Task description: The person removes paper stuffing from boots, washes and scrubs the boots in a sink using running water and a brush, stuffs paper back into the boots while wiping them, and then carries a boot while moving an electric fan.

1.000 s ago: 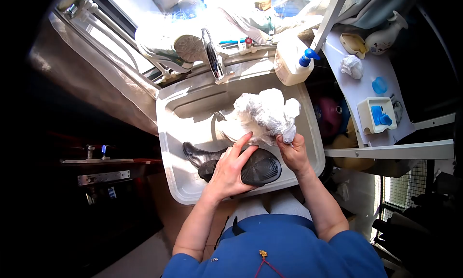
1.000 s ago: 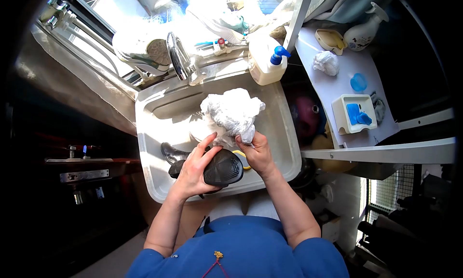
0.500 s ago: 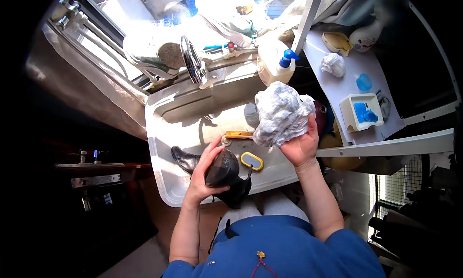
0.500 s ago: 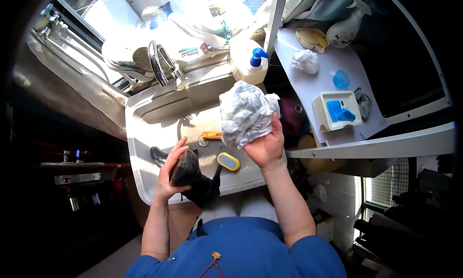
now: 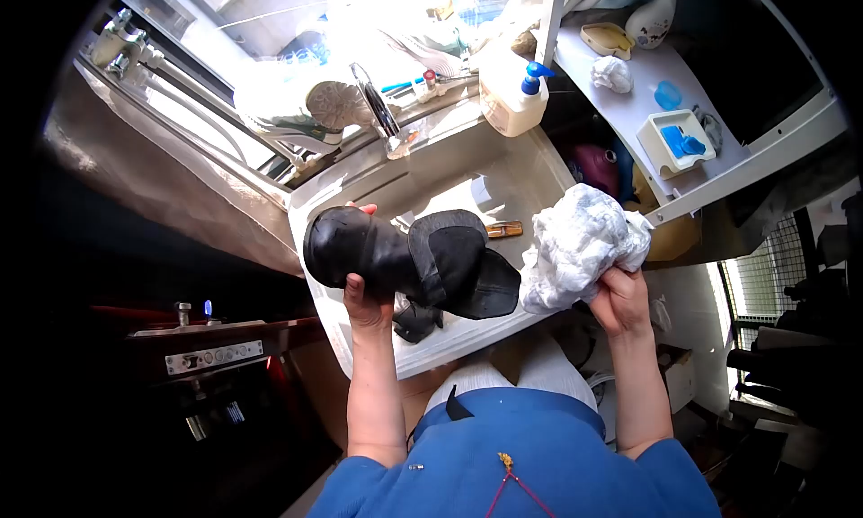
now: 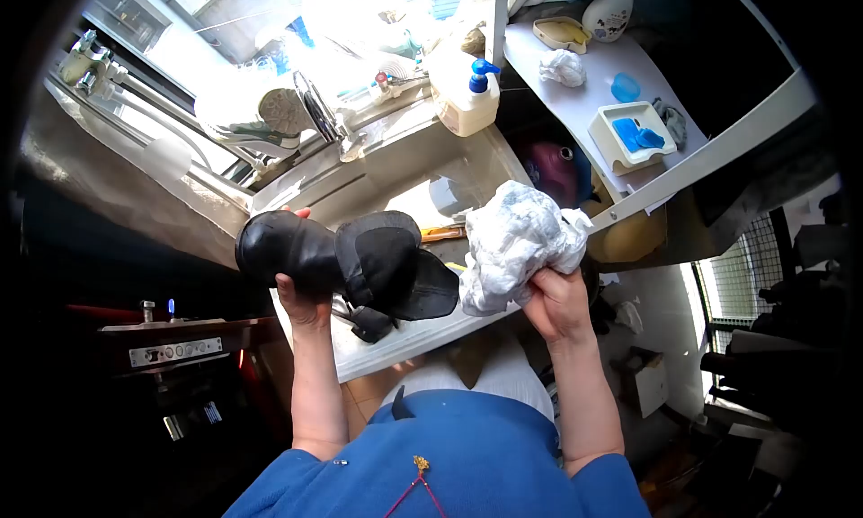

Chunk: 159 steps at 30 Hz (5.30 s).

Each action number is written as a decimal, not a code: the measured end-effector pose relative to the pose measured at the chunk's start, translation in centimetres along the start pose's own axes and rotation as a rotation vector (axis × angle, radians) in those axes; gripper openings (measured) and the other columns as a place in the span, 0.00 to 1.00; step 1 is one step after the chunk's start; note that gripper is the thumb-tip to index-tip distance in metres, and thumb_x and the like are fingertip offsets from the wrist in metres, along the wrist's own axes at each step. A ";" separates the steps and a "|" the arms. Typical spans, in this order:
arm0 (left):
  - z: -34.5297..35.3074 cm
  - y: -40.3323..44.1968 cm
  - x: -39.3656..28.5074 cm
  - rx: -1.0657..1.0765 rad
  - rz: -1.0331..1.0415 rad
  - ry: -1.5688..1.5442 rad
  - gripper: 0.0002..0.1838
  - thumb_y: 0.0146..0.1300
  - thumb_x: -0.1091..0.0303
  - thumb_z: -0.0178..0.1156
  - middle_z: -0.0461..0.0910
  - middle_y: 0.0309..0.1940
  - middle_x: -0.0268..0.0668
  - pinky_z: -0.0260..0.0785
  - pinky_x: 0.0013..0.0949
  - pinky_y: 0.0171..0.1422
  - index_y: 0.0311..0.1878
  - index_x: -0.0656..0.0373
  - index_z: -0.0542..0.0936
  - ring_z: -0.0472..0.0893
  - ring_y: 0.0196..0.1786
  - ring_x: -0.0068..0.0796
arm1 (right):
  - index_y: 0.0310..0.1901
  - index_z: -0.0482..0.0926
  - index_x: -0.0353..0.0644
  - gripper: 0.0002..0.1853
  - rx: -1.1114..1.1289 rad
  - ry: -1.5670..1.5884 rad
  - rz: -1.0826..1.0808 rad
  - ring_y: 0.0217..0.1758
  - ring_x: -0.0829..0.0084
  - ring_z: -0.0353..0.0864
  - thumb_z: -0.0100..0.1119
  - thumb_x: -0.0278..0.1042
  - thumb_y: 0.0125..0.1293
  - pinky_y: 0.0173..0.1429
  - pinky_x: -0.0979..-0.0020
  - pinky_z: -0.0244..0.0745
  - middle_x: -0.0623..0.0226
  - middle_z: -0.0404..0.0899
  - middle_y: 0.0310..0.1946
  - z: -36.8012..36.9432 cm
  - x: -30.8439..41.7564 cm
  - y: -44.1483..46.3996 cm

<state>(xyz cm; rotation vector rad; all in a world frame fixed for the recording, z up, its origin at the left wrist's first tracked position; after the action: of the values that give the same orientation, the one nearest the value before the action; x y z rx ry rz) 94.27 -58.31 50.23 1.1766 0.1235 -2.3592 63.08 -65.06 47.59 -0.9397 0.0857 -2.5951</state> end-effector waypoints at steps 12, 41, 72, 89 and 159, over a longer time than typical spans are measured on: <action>13.4 -6.8 -0.1 0.639 0.369 0.510 0.27 0.58 0.68 0.62 0.69 0.53 0.44 0.67 0.34 0.59 0.60 0.67 0.69 0.72 0.54 0.33 | 0.62 0.68 0.46 0.22 -0.110 0.302 0.115 0.61 0.69 0.72 0.57 0.33 0.67 0.68 0.61 0.65 0.68 0.74 0.56 -1.5 -6.5 -12.2; 32.6 -57.9 4.1 2.094 0.433 -0.530 0.47 0.43 0.46 0.70 0.70 0.50 0.49 0.64 0.50 0.53 0.64 0.56 0.62 0.71 0.49 0.48 | 0.50 0.74 0.35 0.11 -0.803 0.416 -1.196 0.48 0.71 0.78 0.49 0.23 0.67 0.53 0.71 0.75 0.63 0.76 0.49 -14.7 -4.4 -58.0; 8.3 -90.6 -4.8 3.042 -1.152 -0.107 0.41 0.59 0.66 0.62 0.60 0.69 0.40 0.64 0.40 0.64 0.74 0.50 0.53 0.67 0.65 0.38 | 0.55 0.72 0.46 0.16 -1.858 0.910 -2.154 0.58 0.65 0.74 0.45 0.43 0.72 0.66 0.59 0.68 0.64 0.75 0.55 8.8 -53.1 -95.4; 3.1 -113.9 -15.3 3.124 -1.416 -0.226 0.35 0.64 0.58 0.60 0.69 0.62 0.40 0.59 0.32 0.67 0.71 0.59 0.59 0.68 0.63 0.28 | 0.08 0.61 0.40 0.22 -2.159 -0.053 -1.359 0.07 0.70 0.64 0.50 0.34 0.59 0.12 0.72 0.59 0.57 0.68 0.07 7.9 -44.6 -114.4; 37.6 -184.8 18.3 1.941 -0.619 -0.103 0.31 0.37 0.74 0.76 0.78 0.43 0.39 0.69 0.34 0.53 0.47 0.60 0.72 0.77 0.46 0.35 | 0.59 0.68 0.36 0.18 -2.612 0.706 -1.736 0.57 0.60 0.76 0.45 0.33 0.71 0.62 0.59 0.73 0.58 0.74 0.56 -9.6 -39.1 -170.3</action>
<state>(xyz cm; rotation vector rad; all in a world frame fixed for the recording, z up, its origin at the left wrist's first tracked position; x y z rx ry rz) -28.96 84.71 34.40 1.7119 -2.6118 -2.5902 28.67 106.55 47.55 -0.0965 -1.3150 0.2524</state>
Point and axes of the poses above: each hand's wrist, its own y-axis towards the middle knuckle, its own z-axis out of the palm, x = y × z, the point moved 6 cm from there along y, towards the middle knuckle
